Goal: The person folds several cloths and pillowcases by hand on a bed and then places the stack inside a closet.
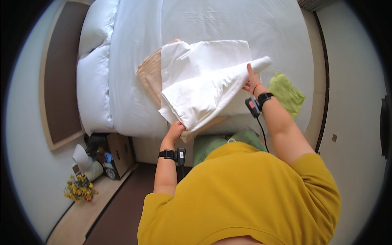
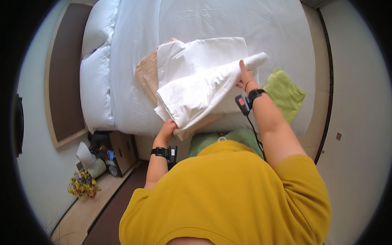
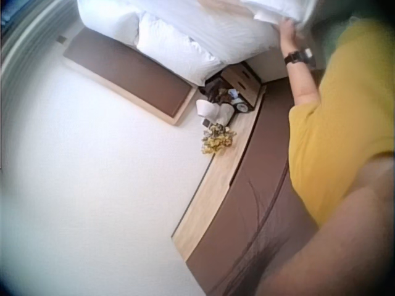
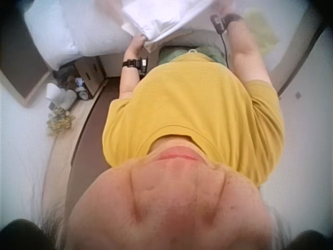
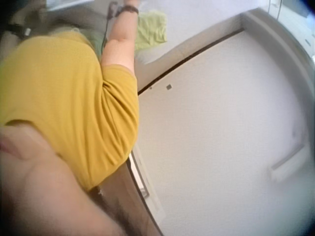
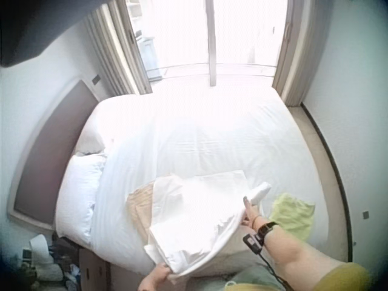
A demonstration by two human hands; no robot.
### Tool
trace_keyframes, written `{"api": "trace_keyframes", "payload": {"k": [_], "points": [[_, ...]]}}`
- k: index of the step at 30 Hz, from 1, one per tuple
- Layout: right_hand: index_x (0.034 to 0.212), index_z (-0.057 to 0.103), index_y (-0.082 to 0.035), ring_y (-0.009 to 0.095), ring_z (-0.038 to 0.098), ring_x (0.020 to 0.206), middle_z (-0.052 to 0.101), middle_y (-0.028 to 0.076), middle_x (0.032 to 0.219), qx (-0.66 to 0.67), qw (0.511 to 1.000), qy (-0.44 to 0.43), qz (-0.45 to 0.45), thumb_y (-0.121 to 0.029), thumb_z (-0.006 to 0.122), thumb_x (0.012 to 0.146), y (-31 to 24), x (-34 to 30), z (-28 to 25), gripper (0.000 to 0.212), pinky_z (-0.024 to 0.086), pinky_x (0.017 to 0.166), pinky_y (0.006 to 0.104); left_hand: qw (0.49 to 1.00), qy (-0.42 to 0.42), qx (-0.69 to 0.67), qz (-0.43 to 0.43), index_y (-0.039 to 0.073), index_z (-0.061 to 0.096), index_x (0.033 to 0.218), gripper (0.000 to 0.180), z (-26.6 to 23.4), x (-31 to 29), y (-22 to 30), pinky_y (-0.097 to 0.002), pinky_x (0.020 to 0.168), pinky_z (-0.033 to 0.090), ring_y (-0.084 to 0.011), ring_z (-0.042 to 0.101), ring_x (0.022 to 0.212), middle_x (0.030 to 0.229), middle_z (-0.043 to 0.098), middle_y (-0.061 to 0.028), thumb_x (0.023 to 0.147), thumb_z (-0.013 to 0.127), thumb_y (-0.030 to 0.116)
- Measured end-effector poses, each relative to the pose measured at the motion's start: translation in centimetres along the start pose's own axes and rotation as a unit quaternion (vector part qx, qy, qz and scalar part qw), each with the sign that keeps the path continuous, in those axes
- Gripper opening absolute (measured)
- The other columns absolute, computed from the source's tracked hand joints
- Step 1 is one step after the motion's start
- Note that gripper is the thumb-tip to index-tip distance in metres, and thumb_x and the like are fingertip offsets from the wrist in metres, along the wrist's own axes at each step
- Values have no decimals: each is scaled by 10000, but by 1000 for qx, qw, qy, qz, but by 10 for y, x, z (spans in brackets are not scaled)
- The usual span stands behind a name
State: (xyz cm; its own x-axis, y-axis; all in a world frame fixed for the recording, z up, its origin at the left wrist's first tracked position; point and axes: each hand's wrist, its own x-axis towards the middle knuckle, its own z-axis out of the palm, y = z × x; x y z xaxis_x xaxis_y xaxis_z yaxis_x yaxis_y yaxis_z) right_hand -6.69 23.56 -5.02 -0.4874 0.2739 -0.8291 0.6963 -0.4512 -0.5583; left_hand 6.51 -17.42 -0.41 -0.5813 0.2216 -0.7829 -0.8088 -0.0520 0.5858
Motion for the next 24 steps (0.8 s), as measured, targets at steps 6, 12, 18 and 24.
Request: {"api": "trace_keyframes", "payload": {"k": [6,12,18,24], "points": [[1190,508,-2,328,633,868,606,153,1057,-78,990,104,59,-240,684,790,44,25,-81,498,571,693,480,998,40,30,-45,19,626,1158,330,17,-55,-86,-273,839,457,-135,598,957,1086,647,-27,872,611,182],[1154,514,-11,312,627,908,595,156,1066,-86,993,-70,44,-185,626,810,58,-5,-106,401,573,744,443,952,49,-302,23,68,508,1301,497,12,-46,-121,-400,988,415,-225,524,1178,1290,563,-104,941,453,405],[1214,491,-68,257,552,1094,568,98,1171,19,985,-165,50,-230,624,819,59,-41,-147,447,475,947,436,942,335,10,-29,-33,498,1283,595,99,-108,-58,-384,933,443,-235,548,1113,1189,598,-133,893,611,401],[1263,452,-73,250,609,984,593,117,1130,-86,932,-311,164,-235,639,827,67,-116,-217,501,512,892,403,962,34,-202,180,-67,483,1262,496,62,-212,-42,-344,862,500,-222,605,1027,1159,603,-142,899,608,247]]}}
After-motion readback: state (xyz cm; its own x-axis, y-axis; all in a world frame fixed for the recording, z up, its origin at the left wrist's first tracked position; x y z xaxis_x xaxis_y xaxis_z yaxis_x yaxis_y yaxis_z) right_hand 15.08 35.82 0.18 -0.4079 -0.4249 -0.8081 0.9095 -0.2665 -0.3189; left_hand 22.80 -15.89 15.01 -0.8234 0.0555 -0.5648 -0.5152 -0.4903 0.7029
